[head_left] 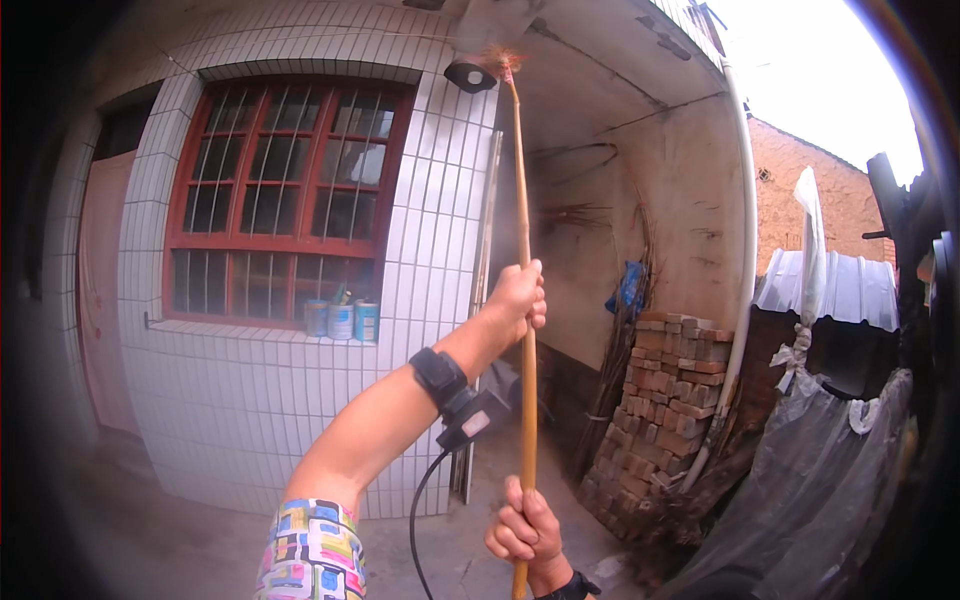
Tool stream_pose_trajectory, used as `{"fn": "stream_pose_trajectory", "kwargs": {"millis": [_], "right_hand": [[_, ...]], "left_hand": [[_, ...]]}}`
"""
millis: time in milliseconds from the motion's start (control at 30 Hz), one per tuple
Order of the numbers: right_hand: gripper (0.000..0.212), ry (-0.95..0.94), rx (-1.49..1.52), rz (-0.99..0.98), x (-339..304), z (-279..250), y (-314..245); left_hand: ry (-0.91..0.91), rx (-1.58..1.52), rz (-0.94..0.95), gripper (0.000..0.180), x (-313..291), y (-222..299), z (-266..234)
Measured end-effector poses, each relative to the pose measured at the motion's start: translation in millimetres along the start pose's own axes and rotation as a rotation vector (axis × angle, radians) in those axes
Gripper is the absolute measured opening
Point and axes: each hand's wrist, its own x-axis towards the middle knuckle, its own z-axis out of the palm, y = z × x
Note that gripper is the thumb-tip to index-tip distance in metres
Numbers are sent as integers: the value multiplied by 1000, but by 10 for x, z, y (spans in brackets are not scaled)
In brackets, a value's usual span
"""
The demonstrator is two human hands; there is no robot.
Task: The person ties red plastic strips onto a feather duster by hand and then attaches it to a long pole to brush a high corner and ceiling area.
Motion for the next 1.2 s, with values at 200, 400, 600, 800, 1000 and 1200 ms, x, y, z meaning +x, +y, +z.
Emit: {"fn": "stream_pose_trajectory", "kwargs": {"millis": [200, 400, 600, 800, 1000, 1200], "right_hand": [[21, -90, 86, -4, -338, -295, -7], [29, 311, -318, 107, -444, -230, -127], [17, 787, -1611, -472, -600, -395, 404], [27, 754, -1075, -309, -421, -517, 161], [33, 437, -307, 98, -289, -275, -449], [32, 447, -214, 142, -317, 103, -739]], "left_hand": [[68, 75, -13, 21, -117, -355, 168], [184, 158, 25, 20, -79, -515, 219], [295, 353, 116, 23, 157, -639, 83], [252, 307, 65, 27, 463, -654, 166], [83, 141, 20, 27, 498, -564, 251], [-40, 143, -57, 28, 396, -583, 451]]}}
